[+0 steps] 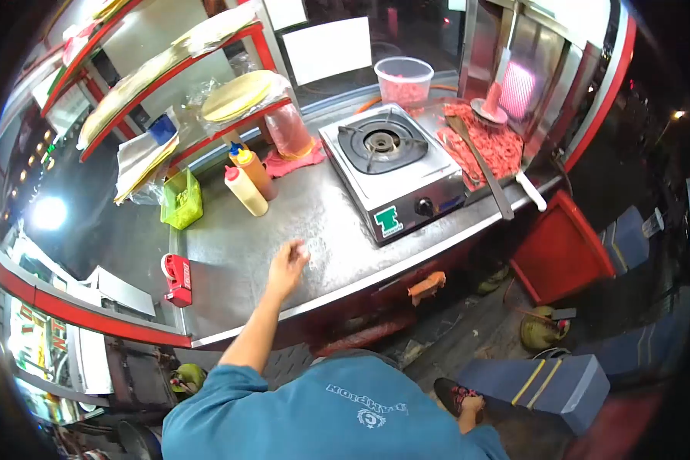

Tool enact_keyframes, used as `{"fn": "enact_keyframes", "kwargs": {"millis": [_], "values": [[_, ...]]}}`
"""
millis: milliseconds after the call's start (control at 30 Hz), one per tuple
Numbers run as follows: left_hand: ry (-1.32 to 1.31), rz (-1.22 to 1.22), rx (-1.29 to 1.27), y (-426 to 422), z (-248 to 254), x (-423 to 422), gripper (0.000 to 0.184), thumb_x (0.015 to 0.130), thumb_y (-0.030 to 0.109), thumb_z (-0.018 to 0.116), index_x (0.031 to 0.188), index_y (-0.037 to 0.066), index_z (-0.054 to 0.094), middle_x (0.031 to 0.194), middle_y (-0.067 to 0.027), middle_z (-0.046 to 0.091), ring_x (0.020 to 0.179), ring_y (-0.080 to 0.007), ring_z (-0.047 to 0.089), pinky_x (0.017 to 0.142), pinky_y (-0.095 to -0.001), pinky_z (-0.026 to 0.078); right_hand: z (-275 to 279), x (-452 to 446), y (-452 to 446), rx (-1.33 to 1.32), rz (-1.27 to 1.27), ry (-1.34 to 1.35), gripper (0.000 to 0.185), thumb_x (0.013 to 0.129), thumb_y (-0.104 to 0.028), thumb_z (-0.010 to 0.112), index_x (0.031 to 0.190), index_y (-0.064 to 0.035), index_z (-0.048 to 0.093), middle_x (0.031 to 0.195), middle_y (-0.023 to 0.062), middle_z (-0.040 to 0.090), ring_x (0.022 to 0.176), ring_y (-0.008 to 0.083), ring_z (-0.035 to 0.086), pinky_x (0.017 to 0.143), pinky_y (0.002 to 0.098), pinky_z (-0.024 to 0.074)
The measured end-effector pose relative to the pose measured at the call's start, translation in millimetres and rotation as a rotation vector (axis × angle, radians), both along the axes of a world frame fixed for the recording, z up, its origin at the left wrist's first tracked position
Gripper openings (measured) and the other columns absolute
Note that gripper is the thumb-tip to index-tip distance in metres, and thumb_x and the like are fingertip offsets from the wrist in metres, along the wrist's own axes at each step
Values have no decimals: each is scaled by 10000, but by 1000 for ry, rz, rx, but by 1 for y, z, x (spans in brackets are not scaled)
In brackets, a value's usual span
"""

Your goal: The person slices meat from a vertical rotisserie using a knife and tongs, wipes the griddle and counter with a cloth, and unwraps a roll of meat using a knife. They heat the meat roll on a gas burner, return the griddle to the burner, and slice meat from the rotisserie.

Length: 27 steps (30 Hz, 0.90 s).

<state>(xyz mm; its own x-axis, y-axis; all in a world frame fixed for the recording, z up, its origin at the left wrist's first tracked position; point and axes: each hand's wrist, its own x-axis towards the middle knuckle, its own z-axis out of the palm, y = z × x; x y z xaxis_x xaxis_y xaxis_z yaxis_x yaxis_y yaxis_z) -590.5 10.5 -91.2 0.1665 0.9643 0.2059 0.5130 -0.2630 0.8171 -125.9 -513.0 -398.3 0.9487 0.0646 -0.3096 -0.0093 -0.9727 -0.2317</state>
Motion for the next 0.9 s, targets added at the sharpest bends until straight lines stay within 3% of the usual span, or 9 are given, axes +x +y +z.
{"fn": "enact_keyframes", "kwargs": {"millis": [133,200,233,267,367,467,633,767,900], "values": [[-284,88,264,155,14,24,401,955,292,711,1248,37,612,1007,-116,671,952,-212,662,905,-359,528,-12,3,-3,139,-118,100,360,868,-92,658,1211,20,651,1271,303,614,1230,481,562,1065,493,453],[-521,111,406,237,33,40,443,954,311,709,1222,-24,601,1010,-153,687,954,-230,678,898,-376,537,-36,-8,-13,176,129,-91,209,851,-89,685,1040,-12,726,1124,257,691,1073,428,649,956,494,514],[-420,257,445,276,44,46,436,955,288,699,1223,-39,593,1052,-174,687,996,-246,676,914,-385,532,-45,-14,-14,191,245,-188,144,842,-88,698,954,-28,764,1050,234,730,995,402,692,902,494,545],[-316,393,479,315,50,47,428,956,264,689,1223,-54,584,1094,-194,687,1038,-263,675,930,-395,527,-49,-22,-13,322,162,-16,158,854,-60,669,999,-35,728,1028,210,721,926,380,684,828,496,558],[221,403,105,376,105,51,462,941,228,685,1299,-40,571,1260,-238,650,1177,-345,636,1015,-433,491,-61,-83,-34,743,-153,483,257,892,25,580,1133,-56,619,961,138,694,719,317,659,606,502,595],[345,374,93,438,131,52,461,949,250,679,1290,-46,588,1250,-251,655,1176,-362,637,1014,-433,491,-58,-148,-46,738,-345,689,347,879,77,557,1192,-69,586,942,136,699,747,325,667,611,512,589],[344,382,88,487,129,52,468,962,286,670,1275,-57,615,1233,-273,664,1174,-392,639,1013,-434,490,-18,-241,-79,533,-419,890,244,888,-8,571,1121,-47,632,957,173,705,808,350,676,673,505,571],[207,478,180,484,97,44,480,972,315,663,1263,-66,638,1219,-291,671,1172,-416,640,1012,-434,489,5,-254,-76,266,-127,984,195,895,-76,582,1063,-29,669,969,203,709,857,371,683,723,500,556],[-75,494,519,449,44,26,497,982,344,655,1250,-75,660,1206,-309,678,1170,-440,642,1011,-435,488,-2,-195,-22,25,604,692,202,902,-143,593,1005,-11,707,982,233,713,906,391,691,773,494,541]]}}
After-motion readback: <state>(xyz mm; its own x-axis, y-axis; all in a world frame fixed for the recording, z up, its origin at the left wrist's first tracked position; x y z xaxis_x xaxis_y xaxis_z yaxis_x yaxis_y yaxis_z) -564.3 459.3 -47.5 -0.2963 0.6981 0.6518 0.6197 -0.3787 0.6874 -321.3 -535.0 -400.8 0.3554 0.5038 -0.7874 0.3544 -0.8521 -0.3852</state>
